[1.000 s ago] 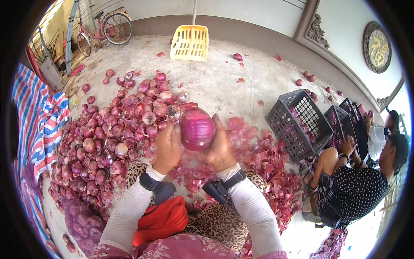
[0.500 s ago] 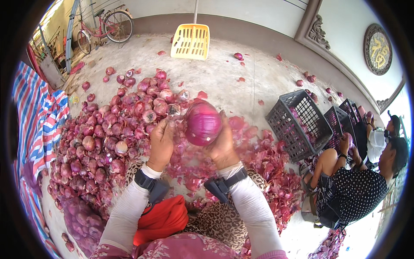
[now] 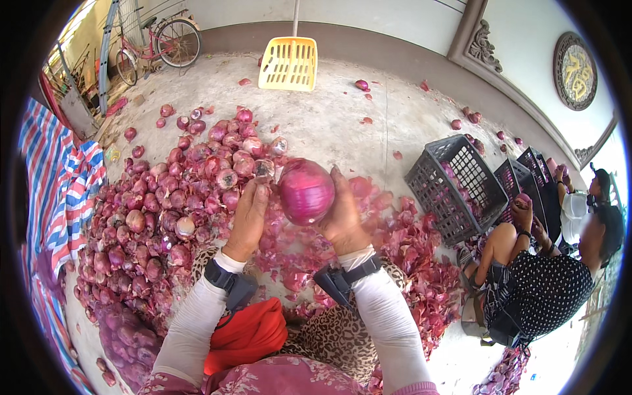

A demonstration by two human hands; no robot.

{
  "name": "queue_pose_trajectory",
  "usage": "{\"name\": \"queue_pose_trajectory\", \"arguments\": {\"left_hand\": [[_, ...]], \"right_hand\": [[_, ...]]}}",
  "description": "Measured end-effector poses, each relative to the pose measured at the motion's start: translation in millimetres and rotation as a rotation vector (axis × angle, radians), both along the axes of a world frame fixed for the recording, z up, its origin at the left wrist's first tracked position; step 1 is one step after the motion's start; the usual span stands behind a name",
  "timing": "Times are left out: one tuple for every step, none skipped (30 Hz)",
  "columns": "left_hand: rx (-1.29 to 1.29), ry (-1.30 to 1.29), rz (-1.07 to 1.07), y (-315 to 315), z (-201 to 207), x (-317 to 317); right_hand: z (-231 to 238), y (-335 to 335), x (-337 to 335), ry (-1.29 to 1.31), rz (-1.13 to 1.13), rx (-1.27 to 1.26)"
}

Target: The person peels an onion by hand, pulling off the outer skin and roots before dropping them onto a pile. They briefly pick up a red cloth and then resume peeling the onion.

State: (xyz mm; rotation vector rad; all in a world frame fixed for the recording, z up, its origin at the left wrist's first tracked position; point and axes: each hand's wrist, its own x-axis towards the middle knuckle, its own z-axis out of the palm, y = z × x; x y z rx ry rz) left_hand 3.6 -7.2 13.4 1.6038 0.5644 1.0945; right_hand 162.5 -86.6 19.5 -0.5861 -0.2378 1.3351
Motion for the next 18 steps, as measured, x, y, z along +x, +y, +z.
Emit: {"name": "queue_pose_trajectory", "arguments": {"left_hand": [[0.050,0.108,0.022,0.0,-1.4,-1.4],[0.100,0.215,0.044,0.2,-2.6,-2.6],[0.102,0.215,0.044,0.5,-3.2,-3.9],[0.037,0.228,-0.018,1.2,-3.8,-5.2],[-0.027,0.240,-0.080,2.2,-4.8,-6.2],[-0.026,0.240,-0.077,4.5,-8.4,-7.8],[-0.103,0.162,-0.110,7.7,-13.7,-8.7],[-0.181,0.083,-0.143,9.6,-16.3,-9.7],[-0.182,0.081,-0.148,6.4,-12.5,-6.7],[-0.342,-0.029,-0.181,0.9,-5.1,-3.3],[-0.502,-0.139,-0.214,-2.1,-0.8,-0.5],[-0.500,-0.139,-0.214,-0.3,0.6,-2.1],[-0.582,-0.208,-0.206,3.3,1.6,-5.7],[-0.663,-0.276,-0.198,7.4,2.4,-9.5],[-0.662,-0.275,-0.196,14.8,-1.5,-14.4],[-0.678,-0.363,-0.203,23.9,-7.2,-18.0],[-0.693,-0.451,-0.209,29.4,-11.7,-19.9],[-0.696,-0.450,-0.212,25.9,-8.3,-16.3]], "right_hand": [[2.7,-0.4,-3.5,0.000,0.000,0.002],[5.0,-0.8,-7.0,-0.037,-0.001,-0.010],[6.3,-1.0,-8.6,-0.073,-0.003,-0.022],[6.0,-0.7,-8.1,-0.074,-0.004,-0.020],[5.0,0.0,-7.0,-0.076,0.002,-0.028],[4.6,0.8,-7.2,-0.077,0.010,-0.036],[4.7,1.3,-7.8,-0.077,0.013,-0.034],[5.0,1.6,-8.5,-0.087,0.035,-0.007],[4.0,0.7,-6.4,-0.099,0.049,0.015],[3.0,-0.1,-4.4,-0.101,0.045,0.013],[1.8,-1.0,-2.6,-0.137,0.027,0.009],[2.0,-0.8,-2.5,-0.172,0.013,0.009],[3.0,-1.0,-2.1,-0.172,0.012,0.011],[4.5,-1.7,-1.7,-0.211,0.009,-0.004],[5.8,-1.8,-3.0,-0.248,0.010,-0.019],[7.8,-2.0,-4.7,-0.248,0.012,-0.016],[10.1,-2.4,-7.1,-0.270,0.027,-0.018],[10.9,-3.9,-7.0,-0.292,0.036,-0.025]]}}
